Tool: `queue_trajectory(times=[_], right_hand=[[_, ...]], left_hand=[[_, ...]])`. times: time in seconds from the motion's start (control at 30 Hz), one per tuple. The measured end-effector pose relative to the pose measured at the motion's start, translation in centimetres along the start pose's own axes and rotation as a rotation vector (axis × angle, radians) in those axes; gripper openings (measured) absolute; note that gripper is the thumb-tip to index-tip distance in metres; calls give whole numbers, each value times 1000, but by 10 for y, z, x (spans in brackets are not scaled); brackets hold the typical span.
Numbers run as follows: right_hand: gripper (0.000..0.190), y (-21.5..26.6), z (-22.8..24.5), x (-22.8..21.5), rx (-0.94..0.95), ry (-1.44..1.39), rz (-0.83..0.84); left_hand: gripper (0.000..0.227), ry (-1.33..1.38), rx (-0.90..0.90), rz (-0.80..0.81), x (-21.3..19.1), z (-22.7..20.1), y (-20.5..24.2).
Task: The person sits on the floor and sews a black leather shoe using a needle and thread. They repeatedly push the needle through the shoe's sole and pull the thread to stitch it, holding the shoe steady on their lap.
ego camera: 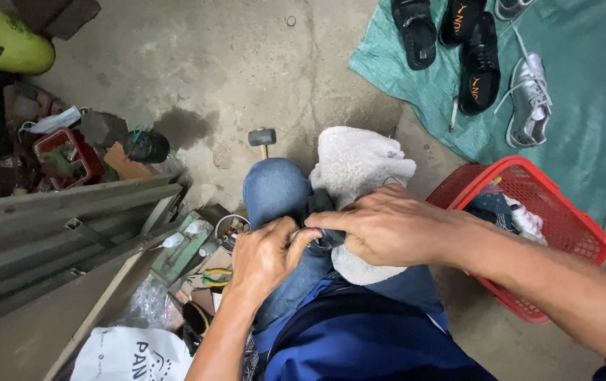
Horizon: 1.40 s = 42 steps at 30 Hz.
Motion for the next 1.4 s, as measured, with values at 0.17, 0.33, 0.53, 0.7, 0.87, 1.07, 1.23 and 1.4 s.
queue_trajectory(times=[0.17, 0.33, 0.53, 0.7, 0.87, 1.07, 1.23, 1.4], right_hand=[[48, -6, 13, -2, -93, 224, -148], [51, -8, 17, 21, -98, 453, -306], [36, -5, 4, 29, -49, 478, -495], [59, 12, 17, 4, 85, -1, -225], [38, 44, -3, 19, 199, -406, -332], [23, 82, -60, 41, 187, -1354, -1076], [28, 75, -24, -5, -187, -1198, -982], [24, 84, -52, 14, -236, -1112, -992]], left_hand=[[63, -24, -290, -2, -8, 3, 3], [56, -80, -310, 35, -4, 11, 17], [52, -142, -430, -25, -4, 108, 87], [44, 124, -439, -69, -5, 97, 92], [36, 371, -368, -92, 10, 93, 88], [49, 389, -324, 109, 8, 36, 42], [48, 674, -383, 159, 18, 35, 29], [63, 1014, -489, 182, 25, 50, 41]])
Point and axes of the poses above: each hand's wrist, its own y-axis away from the middle knuckle, its own x-axis out of the palm, z = x × y, the point moved 3 cm from there along -y, towards the middle knuckle, and after that the axes turned 3 degrees about y, right-handed, at the moved point
